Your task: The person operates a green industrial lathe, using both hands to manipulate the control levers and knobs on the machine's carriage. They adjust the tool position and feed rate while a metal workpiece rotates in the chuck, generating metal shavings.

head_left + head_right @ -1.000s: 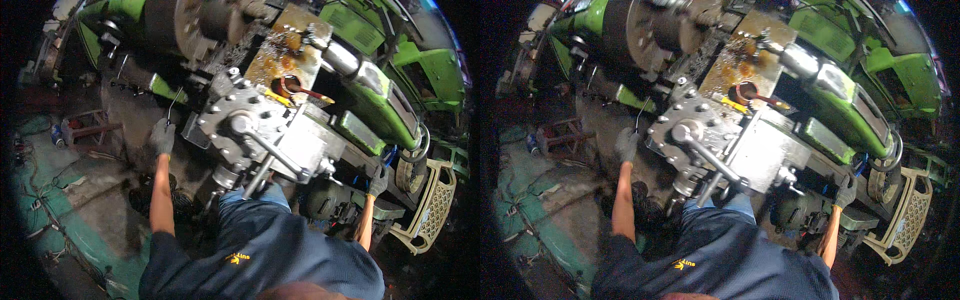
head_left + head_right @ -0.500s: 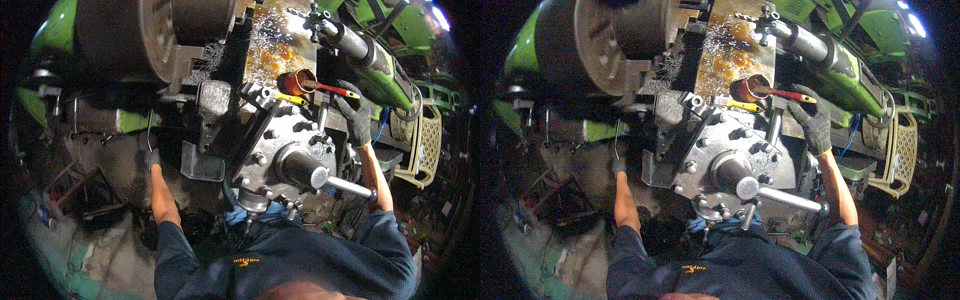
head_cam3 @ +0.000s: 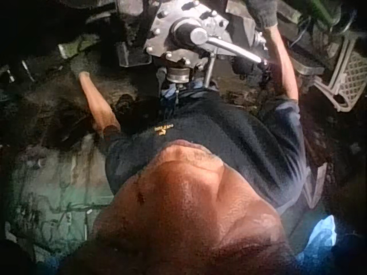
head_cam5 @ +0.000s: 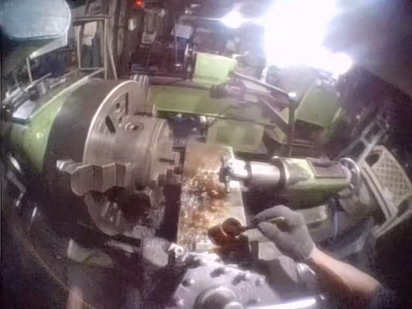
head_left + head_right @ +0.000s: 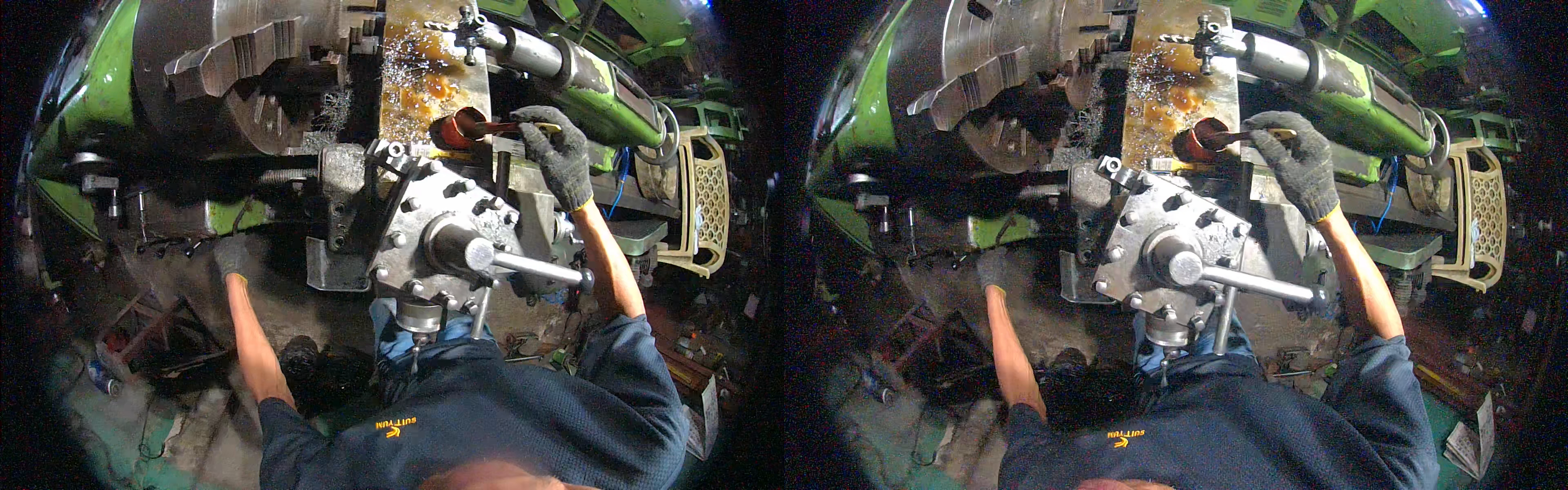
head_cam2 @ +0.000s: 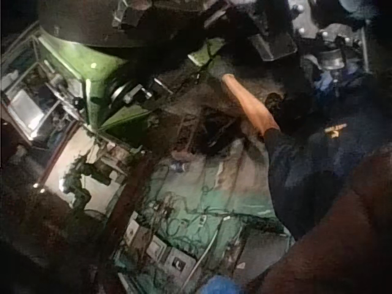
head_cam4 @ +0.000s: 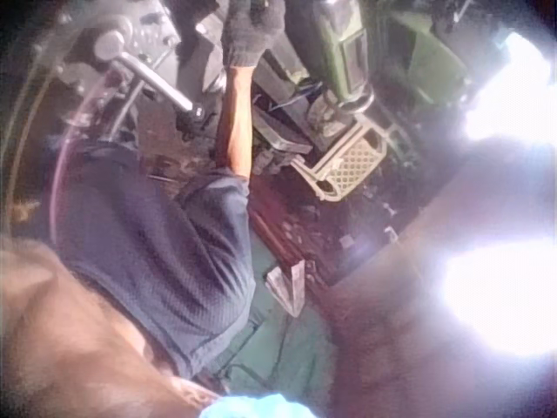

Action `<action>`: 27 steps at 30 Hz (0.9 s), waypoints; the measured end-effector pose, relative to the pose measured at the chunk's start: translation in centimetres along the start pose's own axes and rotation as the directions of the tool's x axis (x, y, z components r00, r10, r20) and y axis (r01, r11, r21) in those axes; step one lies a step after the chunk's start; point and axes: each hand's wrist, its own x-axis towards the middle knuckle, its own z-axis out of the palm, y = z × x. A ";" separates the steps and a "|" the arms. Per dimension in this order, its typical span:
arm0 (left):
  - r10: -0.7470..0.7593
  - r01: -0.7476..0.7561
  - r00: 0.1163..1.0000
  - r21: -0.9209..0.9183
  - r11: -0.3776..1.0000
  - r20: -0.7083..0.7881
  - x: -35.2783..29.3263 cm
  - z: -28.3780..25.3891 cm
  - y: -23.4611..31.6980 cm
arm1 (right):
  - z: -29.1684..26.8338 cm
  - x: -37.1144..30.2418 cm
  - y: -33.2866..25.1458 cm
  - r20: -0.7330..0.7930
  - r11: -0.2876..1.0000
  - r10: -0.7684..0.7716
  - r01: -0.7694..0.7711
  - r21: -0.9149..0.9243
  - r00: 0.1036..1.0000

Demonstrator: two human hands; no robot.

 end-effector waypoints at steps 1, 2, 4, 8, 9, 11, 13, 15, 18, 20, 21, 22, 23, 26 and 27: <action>-0.010 0.009 0.999 -0.036 0.999 -0.037 0.2 1.4 -0.6 | -0.2 0.1 0.1 0.023 0.997 -0.073 0.072 0.002 0.997; -0.021 0.016 0.997 -0.071 0.997 -0.074 0.2 2.5 -1.2 | -0.7 0.3 -0.5 0.082 0.971 -0.220 0.227 -0.080 0.972; -0.184 0.114 0.974 -0.420 0.900 -0.129 -0.3 2.8 -0.9 | -1.2 0.6 -1.2 0.205 0.892 -0.333 0.378 -0.249 0.920; -0.531 0.219 0.737 -0.891 -0.398 0.418 0.0 1.0 2.2 | -1.7 0.8 -2.8 0.300 0.802 -0.440 0.521 -0.292 0.846; -0.537 0.219 0.743 -0.903 -0.370 0.400 -0.1 0.5 2.6 | -1.8 0.9 -3.0 0.303 0.788 -0.465 0.545 -0.287 0.832; -0.525 0.237 0.730 -0.882 -0.408 0.438 -0.1 -0.8 3.5 | -2.1 0.9 -3.2 0.308 0.786 -0.474 0.554 -0.274 0.825; -0.473 0.271 0.691 -0.802 -0.532 0.547 0.3 -2.5 4.0 | -2.4 0.9 -2.8 0.303 0.783 -0.489 0.565 -0.259 0.818; -0.490 0.298 0.655 -0.793 -0.531 0.575 0.2 -1.7 3.2 | -2.8 1.0 -3.1 0.306 0.768 -0.498 0.576 -0.280 0.812; -0.476 0.329 0.620 -0.758 -0.563 0.623 0.8 -2.3 3.2 | -3.1 0.7 -2.8 0.244 0.814 -0.464 0.519 -0.260 0.851; -0.487 0.327 0.654 -0.798 -0.507 0.578 1.1 -2.7 3.1 | -3.5 0.3 -3.5 0.188 0.876 -0.377 0.415 -0.245 0.907; -0.507 0.310 0.692 -0.845 -0.436 0.515 0.6 -1.6 2.2 | -3.6 0.2 -3.7 0.147 0.912 -0.335 0.360 -0.198 0.931; -0.523 0.285 0.727 -0.888 -0.362 0.446 0.3 -0.6 1.4 | -3.8 0.1 -3.8 0.109 0.941 -0.291 0.305 -0.148 0.951; -0.529 0.260 0.752 -0.914 -0.312 0.394 0.4 -0.4 1.2 | -4.0 0.1 -3.9 0.072 0.963 -0.242 0.248 -0.101 0.968; -0.478 0.221 0.805 -0.925 -0.308 0.351 -0.6 0.9 2.4 | -3.2 -0.4 -2.9 -0.057 0.994 0.066 -0.061 0.088 0.996; -0.462 0.205 0.819 -0.925 -0.319 0.341 -1.1 1.0 2.8 | -2.9 -0.3 -2.9 -0.086 0.978 0.171 -0.159 0.136 0.981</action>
